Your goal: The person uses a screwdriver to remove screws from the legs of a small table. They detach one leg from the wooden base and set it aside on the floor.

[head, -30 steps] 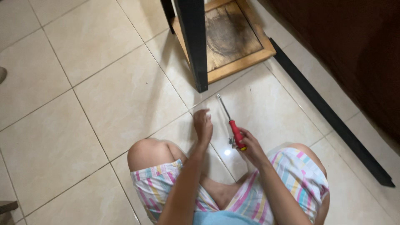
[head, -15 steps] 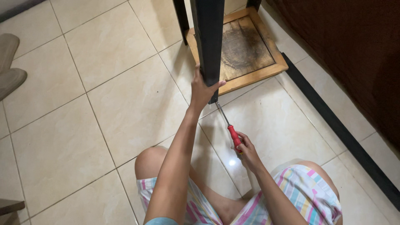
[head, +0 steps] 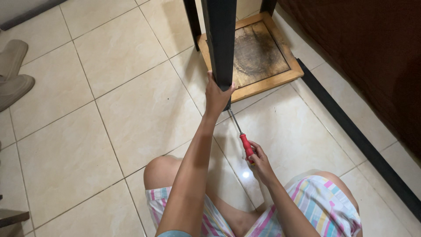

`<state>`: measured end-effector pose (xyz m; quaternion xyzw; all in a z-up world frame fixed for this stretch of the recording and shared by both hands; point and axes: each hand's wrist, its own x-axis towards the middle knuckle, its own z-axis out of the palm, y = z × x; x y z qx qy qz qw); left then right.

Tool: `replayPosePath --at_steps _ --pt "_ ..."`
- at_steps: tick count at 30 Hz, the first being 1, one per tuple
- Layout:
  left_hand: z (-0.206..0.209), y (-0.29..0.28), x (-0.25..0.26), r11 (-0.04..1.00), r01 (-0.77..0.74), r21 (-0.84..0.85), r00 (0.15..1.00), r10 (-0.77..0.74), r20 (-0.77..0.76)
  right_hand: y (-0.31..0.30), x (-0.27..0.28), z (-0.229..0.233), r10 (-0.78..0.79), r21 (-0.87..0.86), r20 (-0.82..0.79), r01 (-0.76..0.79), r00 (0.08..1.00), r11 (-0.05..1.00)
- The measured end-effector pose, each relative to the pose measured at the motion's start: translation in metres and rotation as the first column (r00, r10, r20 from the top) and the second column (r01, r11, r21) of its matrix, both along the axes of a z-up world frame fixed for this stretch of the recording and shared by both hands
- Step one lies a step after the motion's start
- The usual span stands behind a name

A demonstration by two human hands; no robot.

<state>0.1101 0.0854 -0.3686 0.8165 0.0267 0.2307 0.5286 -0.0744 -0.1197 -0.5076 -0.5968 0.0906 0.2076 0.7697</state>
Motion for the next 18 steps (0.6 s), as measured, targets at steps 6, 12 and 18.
replayPosePath --at_steps 6,12,18 --pt "0.0030 -0.0011 -0.0008 0.999 0.011 -0.039 1.000 -0.012 -0.023 -0.0004 0.0022 -0.0028 0.002 -0.011 0.018 -0.002 1.000 1.000" --pt "0.0062 -0.0014 -0.0034 0.999 0.006 -0.039 1.000 -0.006 0.000 -0.0003 0.0021 -0.0034 -0.003 -0.007 0.011 0.003 1.000 1.000" --pt "0.0055 -0.0015 -0.0028 0.998 0.008 -0.060 1.000 -0.007 0.005 -0.0009 0.0021 -0.0080 -0.001 -0.007 0.028 0.001 1.000 1.000"
